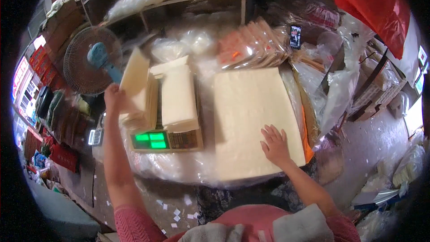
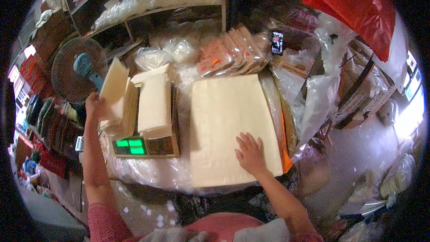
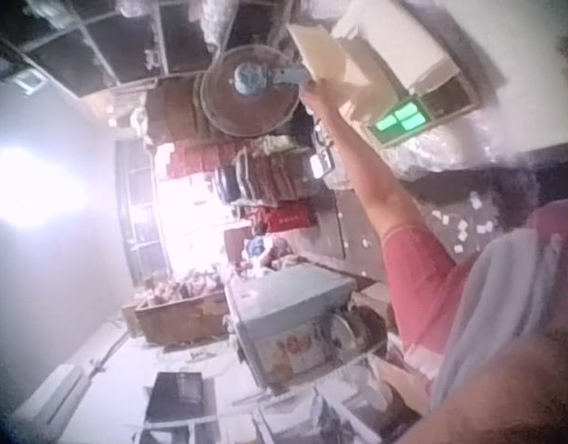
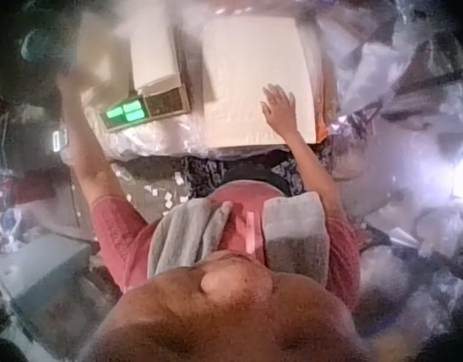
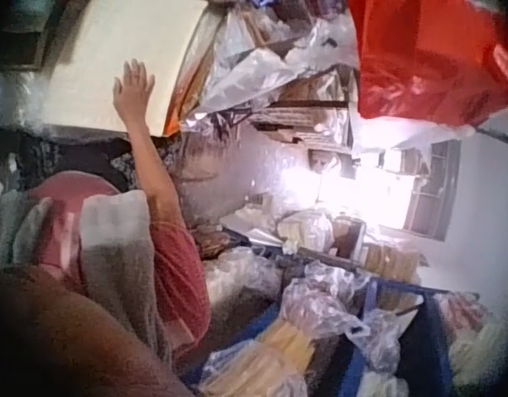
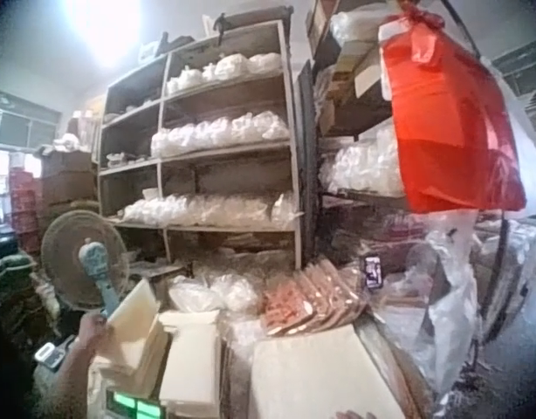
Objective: The person stacks thin rectangular food sheets from a pile onto an electronic scale, adjusting the quantity by adding or removing individual sheets until a desired weight is reached, then removes the stack and places it to the side.
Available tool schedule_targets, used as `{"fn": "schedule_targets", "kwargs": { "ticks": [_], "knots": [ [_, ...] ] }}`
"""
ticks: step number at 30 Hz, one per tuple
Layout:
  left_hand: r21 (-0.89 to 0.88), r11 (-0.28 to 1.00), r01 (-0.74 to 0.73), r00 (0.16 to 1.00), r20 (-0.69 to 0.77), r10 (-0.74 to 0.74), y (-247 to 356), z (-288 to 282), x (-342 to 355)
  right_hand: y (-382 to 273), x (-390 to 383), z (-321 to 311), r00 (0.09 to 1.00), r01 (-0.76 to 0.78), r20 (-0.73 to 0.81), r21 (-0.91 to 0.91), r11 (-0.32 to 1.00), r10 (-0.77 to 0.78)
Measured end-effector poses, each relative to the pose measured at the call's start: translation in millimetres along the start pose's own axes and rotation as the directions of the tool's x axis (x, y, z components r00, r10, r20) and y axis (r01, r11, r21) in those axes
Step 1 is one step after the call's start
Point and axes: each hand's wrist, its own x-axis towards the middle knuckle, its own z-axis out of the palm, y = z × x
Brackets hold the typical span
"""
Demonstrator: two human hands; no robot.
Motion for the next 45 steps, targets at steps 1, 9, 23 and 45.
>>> {"fn": "schedule_targets", "kwargs": {
  "ticks": [1,9,23,45],
  "knots": [
    [-0.234,0.971,0.05,0.998,0.058,-0.038,13,1,1,-1,-1,-2,1.0,0.01,0.01,0.003,1.0,-0.011],
    [-0.598,0.743,0.301,0.949,0.264,-0.172,115,75,-90,2,-5,-6,1.0,-0.021,0.007,0.017,1.0,0.021],
    [-0.403,0.915,-0.022,1.0,-0.029,0.011,58,121,-139,5,-1,6,1.0,0.021,0.017,-0.05,0.999,-0.02],
    [-0.606,0.728,0.321,0.802,0.583,0.132,81,134,-416,-78,-31,-9,0.807,0.568,0.083,0.163,0.807,-0.585]
  ]
}}
